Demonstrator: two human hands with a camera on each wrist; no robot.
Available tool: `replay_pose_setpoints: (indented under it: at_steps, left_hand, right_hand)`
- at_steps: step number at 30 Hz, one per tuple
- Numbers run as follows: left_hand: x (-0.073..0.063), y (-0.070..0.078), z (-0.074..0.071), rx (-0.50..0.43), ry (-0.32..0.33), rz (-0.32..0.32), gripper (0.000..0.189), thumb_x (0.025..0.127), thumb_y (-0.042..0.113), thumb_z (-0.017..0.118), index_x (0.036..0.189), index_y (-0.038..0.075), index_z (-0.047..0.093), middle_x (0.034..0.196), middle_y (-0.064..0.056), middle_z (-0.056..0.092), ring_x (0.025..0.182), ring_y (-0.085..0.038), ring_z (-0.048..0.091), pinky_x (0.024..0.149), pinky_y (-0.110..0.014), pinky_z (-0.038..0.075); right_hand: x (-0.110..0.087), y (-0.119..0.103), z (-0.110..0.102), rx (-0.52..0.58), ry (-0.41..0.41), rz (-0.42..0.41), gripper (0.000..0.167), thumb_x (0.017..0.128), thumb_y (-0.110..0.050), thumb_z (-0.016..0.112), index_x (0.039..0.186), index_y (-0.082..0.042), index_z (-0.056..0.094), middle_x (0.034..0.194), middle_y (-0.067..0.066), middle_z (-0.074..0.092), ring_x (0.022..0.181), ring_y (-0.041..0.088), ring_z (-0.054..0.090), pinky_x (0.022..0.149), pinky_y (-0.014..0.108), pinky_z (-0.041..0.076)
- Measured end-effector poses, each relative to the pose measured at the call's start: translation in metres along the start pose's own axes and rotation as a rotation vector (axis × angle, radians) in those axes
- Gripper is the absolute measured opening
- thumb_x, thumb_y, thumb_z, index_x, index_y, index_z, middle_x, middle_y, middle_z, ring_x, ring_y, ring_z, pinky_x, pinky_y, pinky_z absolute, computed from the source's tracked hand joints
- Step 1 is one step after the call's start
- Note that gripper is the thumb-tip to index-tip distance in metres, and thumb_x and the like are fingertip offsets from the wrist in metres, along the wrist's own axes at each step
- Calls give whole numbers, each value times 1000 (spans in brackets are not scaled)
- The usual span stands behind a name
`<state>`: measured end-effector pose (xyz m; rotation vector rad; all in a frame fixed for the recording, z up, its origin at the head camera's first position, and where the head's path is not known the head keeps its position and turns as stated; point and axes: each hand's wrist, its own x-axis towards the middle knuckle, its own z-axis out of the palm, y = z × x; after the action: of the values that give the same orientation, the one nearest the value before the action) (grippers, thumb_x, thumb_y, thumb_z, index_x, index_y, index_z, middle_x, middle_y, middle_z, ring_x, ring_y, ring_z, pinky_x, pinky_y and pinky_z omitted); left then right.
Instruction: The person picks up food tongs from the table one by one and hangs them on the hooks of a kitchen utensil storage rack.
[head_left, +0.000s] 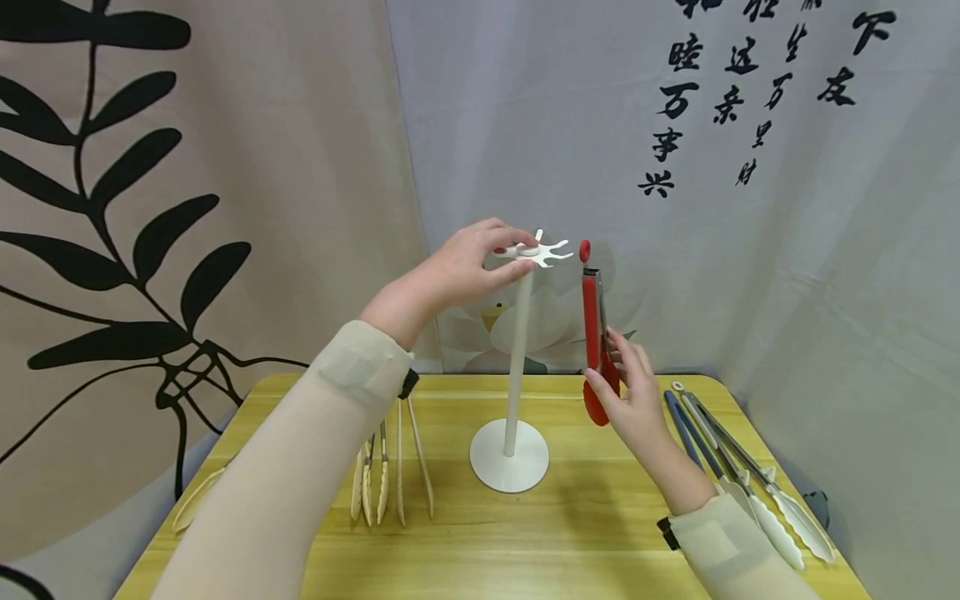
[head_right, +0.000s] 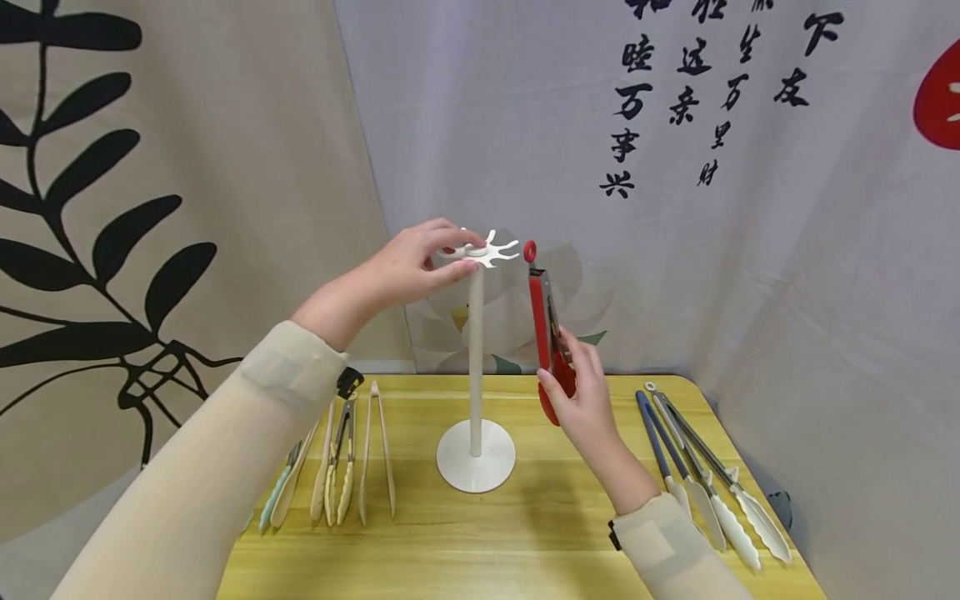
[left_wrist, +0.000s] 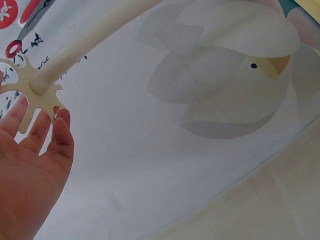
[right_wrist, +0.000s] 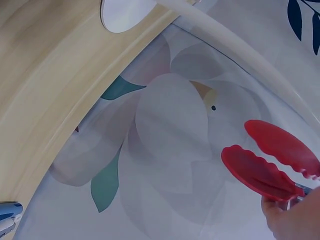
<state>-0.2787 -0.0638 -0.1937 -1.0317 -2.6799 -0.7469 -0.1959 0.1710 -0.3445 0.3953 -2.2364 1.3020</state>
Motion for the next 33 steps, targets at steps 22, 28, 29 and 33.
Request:
replay_pose_setpoints:
  at_steps: [22, 28, 29, 33]
  left_hand:
    - [1, -1, 2, 10, 4, -3, 38, 93, 42, 55, 128, 26, 57, 125, 3, 52, 113, -17, 48, 98, -39, 44]
    - [1, -1, 3, 11, 1, 2, 39, 93, 44, 54, 128, 26, 57, 123, 3, 53, 113, -18, 49, 96, -37, 45]
    - [2, -1, 3, 11, 1, 4, 39, 93, 44, 54, 128, 26, 57, 122, 3, 53, 113, -18, 49, 95, -37, 45]
    - [2, -1, 2, 4, 2, -2, 38, 93, 44, 54, 127, 26, 57, 123, 4, 52, 113, -18, 49, 96, -38, 45]
  right_hand:
    - [0, -6, 3, -41, -40, 8, 58, 88, -4, 63, 141, -2, 40, 126, 20, 47, 108, 31, 49, 88, 36, 47]
    - [1, -5, 5, -3, -50, 12, 58, 88, -2, 63, 141, -1, 39, 126, 23, 46, 109, 32, 47, 89, 52, 45]
    - [1, -5, 6, -1, -50, 14, 59, 88, -2, 63, 141, -1, 39, 126, 23, 46, 109, 32, 47, 89, 52, 45]
    - [2, -5, 6, -1, -50, 9, 58, 88, -2, 63, 141, -1, 40, 126, 22, 46, 109, 32, 47, 89, 51, 45]
